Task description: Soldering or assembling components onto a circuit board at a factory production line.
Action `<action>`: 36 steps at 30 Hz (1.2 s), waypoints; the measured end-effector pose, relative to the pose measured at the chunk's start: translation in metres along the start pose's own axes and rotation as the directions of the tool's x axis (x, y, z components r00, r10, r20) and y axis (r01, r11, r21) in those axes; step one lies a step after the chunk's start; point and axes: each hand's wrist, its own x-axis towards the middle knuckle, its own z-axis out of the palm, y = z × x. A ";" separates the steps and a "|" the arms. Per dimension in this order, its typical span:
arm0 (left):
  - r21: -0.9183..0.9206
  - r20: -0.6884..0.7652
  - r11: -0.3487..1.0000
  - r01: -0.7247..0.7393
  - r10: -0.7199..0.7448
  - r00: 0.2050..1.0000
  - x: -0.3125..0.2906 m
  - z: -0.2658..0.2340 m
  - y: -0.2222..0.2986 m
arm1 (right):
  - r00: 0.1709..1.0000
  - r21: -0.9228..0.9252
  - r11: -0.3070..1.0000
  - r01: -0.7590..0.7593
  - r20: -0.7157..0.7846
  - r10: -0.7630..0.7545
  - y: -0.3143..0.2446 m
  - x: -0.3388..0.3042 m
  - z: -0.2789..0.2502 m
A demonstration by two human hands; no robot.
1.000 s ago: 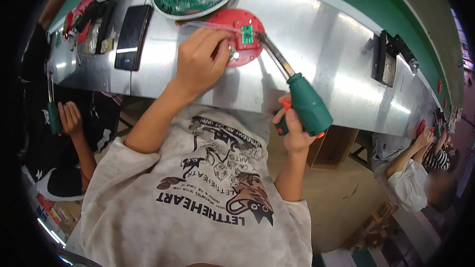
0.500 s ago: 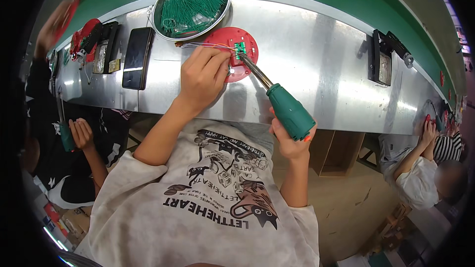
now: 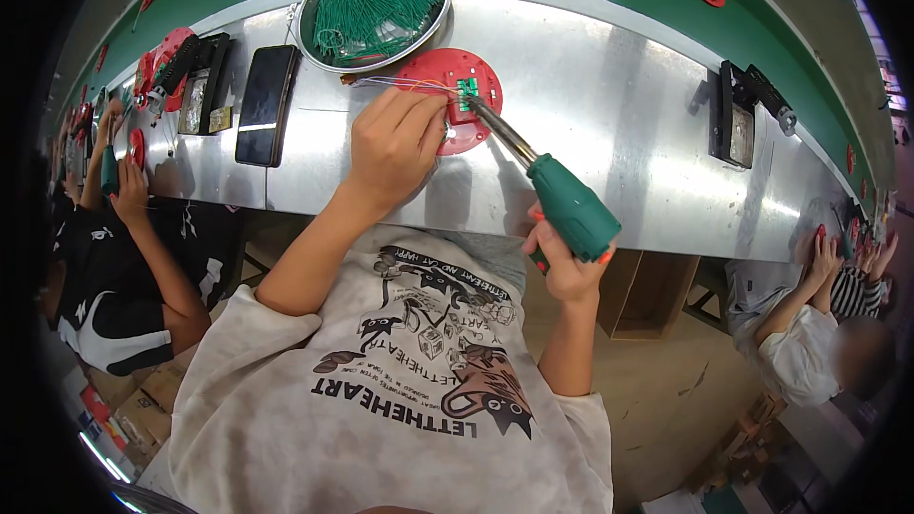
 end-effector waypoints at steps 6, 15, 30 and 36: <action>-0.002 -0.008 1.000 -0.011 0.011 1.000 0.001 0.001 0.001 | 0.980 0.031 0.985 0.172 -0.109 -0.168 0.006 -0.003 -0.011; 0.028 0.022 0.999 -0.016 0.015 1.000 0.001 0.000 0.003 | 0.949 -0.060 0.980 0.187 -0.246 -0.196 -0.001 0.011 -0.025; 0.049 -0.011 0.998 0.025 -0.024 1.000 0.011 -0.011 0.007 | 0.937 0.193 0.951 0.242 -0.302 -0.177 0.017 0.027 -0.041; 0.091 0.418 0.988 -0.123 0.074 0.906 0.048 -0.012 0.015 | 0.736 0.198 0.940 0.276 -0.673 -0.075 0.020 0.028 -0.033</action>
